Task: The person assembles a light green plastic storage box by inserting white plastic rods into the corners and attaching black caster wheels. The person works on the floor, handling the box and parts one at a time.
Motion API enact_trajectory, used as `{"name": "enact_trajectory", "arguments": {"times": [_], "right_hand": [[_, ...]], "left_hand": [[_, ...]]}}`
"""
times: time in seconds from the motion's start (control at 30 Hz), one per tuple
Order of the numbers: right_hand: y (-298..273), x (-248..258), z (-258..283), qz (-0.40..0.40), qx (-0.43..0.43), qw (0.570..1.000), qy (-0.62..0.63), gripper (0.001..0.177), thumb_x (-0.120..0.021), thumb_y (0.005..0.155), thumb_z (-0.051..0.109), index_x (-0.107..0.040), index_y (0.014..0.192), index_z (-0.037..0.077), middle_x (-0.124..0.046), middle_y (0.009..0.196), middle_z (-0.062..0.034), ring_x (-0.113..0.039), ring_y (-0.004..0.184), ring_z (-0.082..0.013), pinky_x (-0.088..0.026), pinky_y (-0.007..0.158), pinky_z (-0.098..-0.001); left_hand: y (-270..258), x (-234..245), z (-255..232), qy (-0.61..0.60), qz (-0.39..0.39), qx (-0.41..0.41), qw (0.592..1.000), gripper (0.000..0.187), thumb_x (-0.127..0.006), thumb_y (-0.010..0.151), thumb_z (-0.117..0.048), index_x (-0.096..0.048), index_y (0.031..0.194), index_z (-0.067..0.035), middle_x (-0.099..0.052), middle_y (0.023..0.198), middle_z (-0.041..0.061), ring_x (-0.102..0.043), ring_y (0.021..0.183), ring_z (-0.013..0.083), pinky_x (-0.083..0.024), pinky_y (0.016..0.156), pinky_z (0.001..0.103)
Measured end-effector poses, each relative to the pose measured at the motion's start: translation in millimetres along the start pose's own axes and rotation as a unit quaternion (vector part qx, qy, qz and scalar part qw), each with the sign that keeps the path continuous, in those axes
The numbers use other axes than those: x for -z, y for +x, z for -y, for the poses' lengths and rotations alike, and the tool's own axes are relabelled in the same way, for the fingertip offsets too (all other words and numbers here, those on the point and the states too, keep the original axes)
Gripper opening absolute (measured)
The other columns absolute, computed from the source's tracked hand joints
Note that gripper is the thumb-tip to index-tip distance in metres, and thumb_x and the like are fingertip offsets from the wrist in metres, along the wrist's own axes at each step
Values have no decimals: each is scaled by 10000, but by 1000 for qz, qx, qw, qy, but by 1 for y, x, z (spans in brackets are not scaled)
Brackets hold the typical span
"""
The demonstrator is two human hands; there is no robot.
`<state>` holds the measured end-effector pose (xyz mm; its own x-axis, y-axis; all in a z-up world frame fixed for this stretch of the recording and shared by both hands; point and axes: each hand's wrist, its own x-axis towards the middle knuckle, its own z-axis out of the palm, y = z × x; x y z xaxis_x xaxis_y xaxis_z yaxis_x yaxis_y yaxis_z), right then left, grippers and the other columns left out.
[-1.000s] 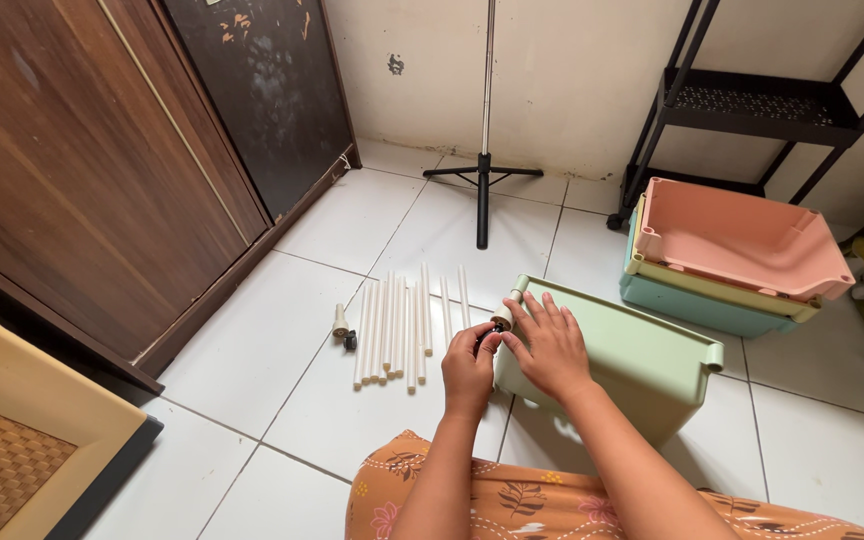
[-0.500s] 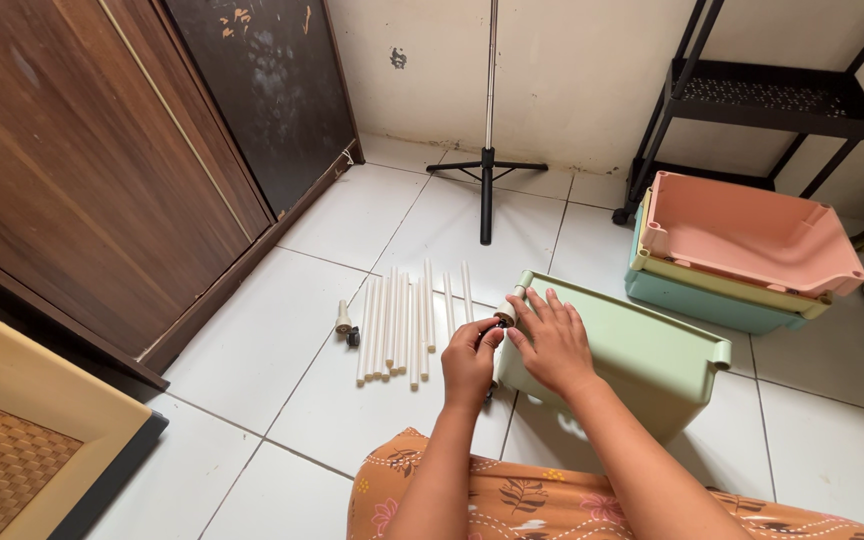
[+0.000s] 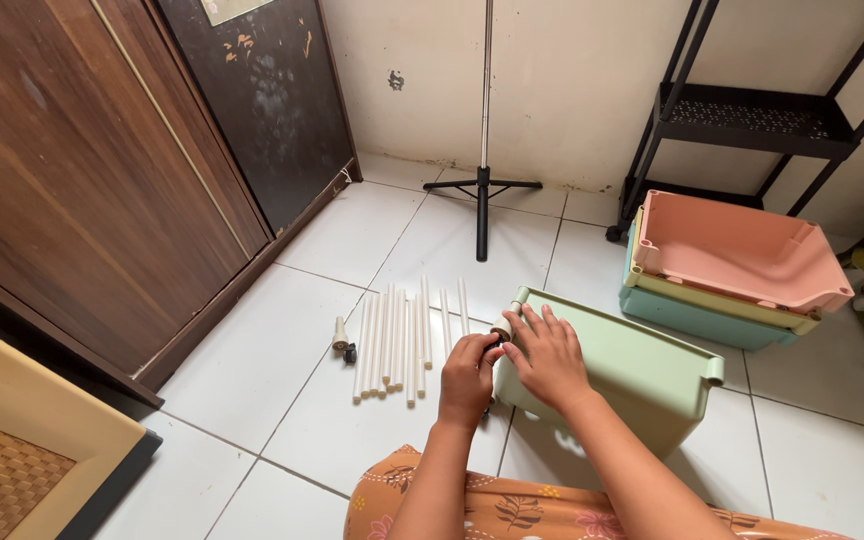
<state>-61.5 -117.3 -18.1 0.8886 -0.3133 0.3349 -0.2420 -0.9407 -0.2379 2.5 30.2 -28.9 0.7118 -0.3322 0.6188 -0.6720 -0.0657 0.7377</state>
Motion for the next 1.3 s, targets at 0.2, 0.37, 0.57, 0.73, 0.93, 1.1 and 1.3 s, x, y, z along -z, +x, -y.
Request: {"name": "enact_trajectory", "arguments": {"times": [0.2, 0.37, 0.57, 0.73, 0.93, 1.1, 1.3], "right_hand": [[0, 1, 2, 3, -4, 1000, -14, 573, -522, 970, 474, -433, 1512, 311, -408, 1573, -72, -285, 1490, -319, -179, 1203, -501], [0, 1, 1, -17, 13, 999, -31, 551, -503, 983, 442, -442, 1507, 286, -430, 1555, -77, -325, 1465, -325, -212, 1183, -511], [0, -2, 4, -59, 10, 998, -37, 461, -474, 1015, 392, -511, 1460, 280, -512, 1502, -69, -424, 1416, -329, -285, 1162, -509], [0, -2, 5, -71, 9, 996, -45, 460, -470, 1015, 389, -520, 1458, 275, -524, 1487, -75, -438, 1403, -328, -295, 1151, -510], [-2, -2, 7, -71, 5, 996, -51, 470, -468, 1016, 386, -508, 1473, 285, -518, 1494, -71, -431, 1410, -321, -286, 1151, -506], [-2, -1, 8, -58, -2, 997, -58, 478, -464, 1015, 372, -491, 1486, 295, -500, 1508, -59, -412, 1425, -310, -269, 1157, -515], [-2, -1, 9, -53, -7, 997, -55, 479, -463, 1016, 370, -483, 1490, 300, -492, 1513, -58, -395, 1437, -308, -248, 1164, -517]], "left_hand": [[1, -7, 4, -222, 15, 323, 920, 225, -688, 961, -168, -757, 1130, -35, -790, 975, 96, -734, 799, 136, -594, 746, 264], [-2, -13, 1, -244, -10, 316, 917, 238, -667, 965, -183, -737, 1136, -33, -786, 988, 73, -734, 792, 120, -600, 742, 265], [-5, -18, -4, -106, -35, 222, 969, 241, -711, 933, -202, -723, 1103, -31, -748, 1001, 78, -747, 822, 135, -608, 752, 268], [-7, -16, -6, -70, -20, 193, 978, 322, -804, 831, -156, -719, 1120, -42, -712, 991, 87, -728, 805, 154, -608, 740, 288], [-10, -16, -5, -47, -19, 163, 985, 322, -776, 862, -144, -692, 1154, -36, -711, 1011, 95, -737, 814, 163, -615, 743, 295], [-11, -17, -5, -32, -17, 149, 988, 315, -755, 891, -156, -675, 1162, -18, -722, 1017, 115, -737, 803, 182, -609, 732, 311], [-13, -19, -8, -11, -7, 149, 989, 327, -719, 924, -184, -648, 1198, -18, -717, 1015, 128, -724, 771, 197, -598, 703, 323]]}}
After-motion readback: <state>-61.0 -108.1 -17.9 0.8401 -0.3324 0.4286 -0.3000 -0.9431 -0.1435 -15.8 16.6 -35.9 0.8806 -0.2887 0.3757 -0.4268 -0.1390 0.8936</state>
